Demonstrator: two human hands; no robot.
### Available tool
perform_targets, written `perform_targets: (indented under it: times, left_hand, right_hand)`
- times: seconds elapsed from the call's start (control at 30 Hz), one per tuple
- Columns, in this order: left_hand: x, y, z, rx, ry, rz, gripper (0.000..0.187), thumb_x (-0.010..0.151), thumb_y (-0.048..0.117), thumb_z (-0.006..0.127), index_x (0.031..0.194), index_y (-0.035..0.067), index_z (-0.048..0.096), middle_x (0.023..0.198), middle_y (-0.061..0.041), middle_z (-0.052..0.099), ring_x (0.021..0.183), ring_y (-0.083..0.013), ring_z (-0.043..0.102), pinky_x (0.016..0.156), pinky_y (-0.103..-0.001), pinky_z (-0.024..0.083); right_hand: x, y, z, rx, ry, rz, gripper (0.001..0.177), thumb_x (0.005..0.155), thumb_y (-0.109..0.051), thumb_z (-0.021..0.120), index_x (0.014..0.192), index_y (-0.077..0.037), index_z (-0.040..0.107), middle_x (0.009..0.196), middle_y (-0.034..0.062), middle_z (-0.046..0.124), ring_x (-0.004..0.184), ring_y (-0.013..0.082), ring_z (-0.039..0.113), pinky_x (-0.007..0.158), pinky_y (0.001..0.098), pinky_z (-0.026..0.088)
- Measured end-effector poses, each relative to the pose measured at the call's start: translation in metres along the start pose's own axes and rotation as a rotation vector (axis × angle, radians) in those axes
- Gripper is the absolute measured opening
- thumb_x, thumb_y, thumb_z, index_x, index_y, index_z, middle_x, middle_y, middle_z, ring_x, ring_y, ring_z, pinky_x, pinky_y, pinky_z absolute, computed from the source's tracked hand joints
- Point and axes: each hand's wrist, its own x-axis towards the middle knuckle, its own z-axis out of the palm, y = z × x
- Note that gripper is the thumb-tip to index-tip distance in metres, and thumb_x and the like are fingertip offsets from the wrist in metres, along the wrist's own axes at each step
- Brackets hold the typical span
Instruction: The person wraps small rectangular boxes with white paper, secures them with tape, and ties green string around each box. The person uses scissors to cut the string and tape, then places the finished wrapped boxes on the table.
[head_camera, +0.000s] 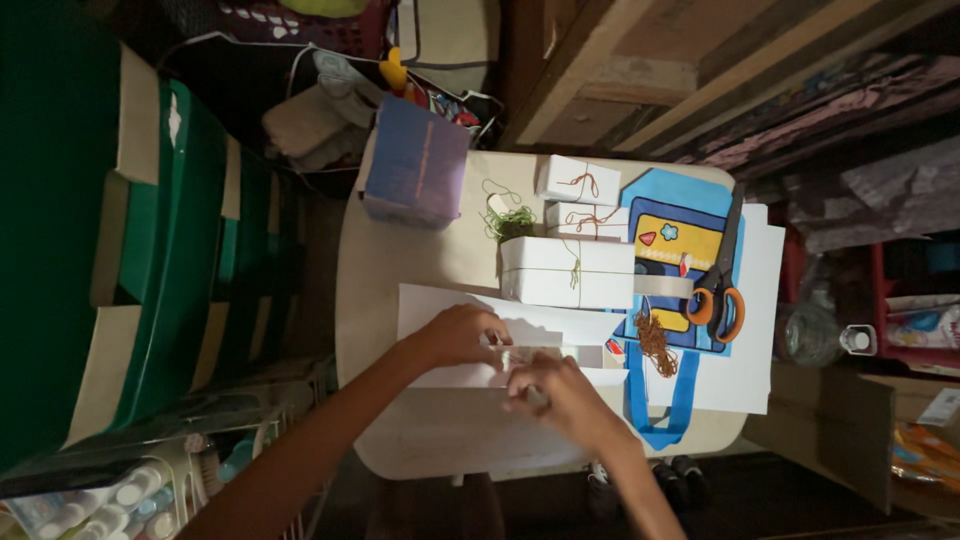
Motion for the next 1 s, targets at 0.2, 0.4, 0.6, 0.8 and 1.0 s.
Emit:
perform_targets:
  times: [0.2,0.4,0.6,0.8,1.0]
  left_hand:
    - [-0.001,-0.004,0.002,0.018,0.003,0.014,0.04,0.063,0.035,0.086,0.096,0.014,0.079,0.092,-0.005,0.077,0.088,-0.022,0.073,0.078,-0.037,0.057]
    - [-0.001,0.002,-0.002,0.021,-0.006,-0.028,0.037,0.062,0.031,0.087,0.095,0.015,0.079,0.093,-0.003,0.078,0.088,-0.0201,0.074,0.079,-0.036,0.057]
    - [-0.001,0.012,-0.006,0.027,-0.049,-0.112,0.035,0.064,0.03,0.088,0.094,0.015,0.079,0.093,-0.003,0.077,0.089,-0.0191,0.073,0.079,-0.035,0.056]
    - [-0.001,0.017,-0.007,0.031,-0.061,-0.126,0.033,0.065,0.029,0.087,0.095,0.016,0.079,0.094,-0.001,0.078,0.09,-0.0171,0.073,0.08,-0.034,0.056]
    - [-0.002,0.018,-0.008,0.031,-0.047,-0.108,0.032,0.065,0.027,0.087,0.094,0.015,0.078,0.093,-0.002,0.078,0.091,-0.0173,0.074,0.08,-0.035,0.056]
  right_hand:
    - [0.007,0.015,0.007,0.042,0.198,-0.046,0.012,0.079,-0.017,0.082,0.085,-0.009,0.076,0.083,0.005,0.077,0.073,0.021,0.067,0.07,0.0379,0.055]
    - [0.008,0.012,0.005,-0.033,0.234,0.137,0.015,0.085,-0.027,0.081,0.083,-0.013,0.076,0.07,0.0053,0.069,0.066,0.0189,0.062,0.074,0.0371,0.046]
    - [0.01,0.018,0.009,-0.05,0.292,0.137,0.017,0.084,-0.029,0.08,0.083,-0.013,0.074,0.065,0.0045,0.066,0.066,0.0187,0.059,0.072,0.0369,0.043]
    - [0.015,0.022,0.015,0.017,0.273,0.262,0.02,0.087,-0.031,0.079,0.081,-0.012,0.075,0.062,0.0031,0.063,0.059,0.0214,0.054,0.063,0.0388,0.049]
    - [0.013,0.018,0.014,0.032,0.347,0.262,0.019,0.084,-0.026,0.082,0.082,-0.008,0.076,0.061,0.0085,0.063,0.058,0.0196,0.054,0.062,0.0406,0.049]
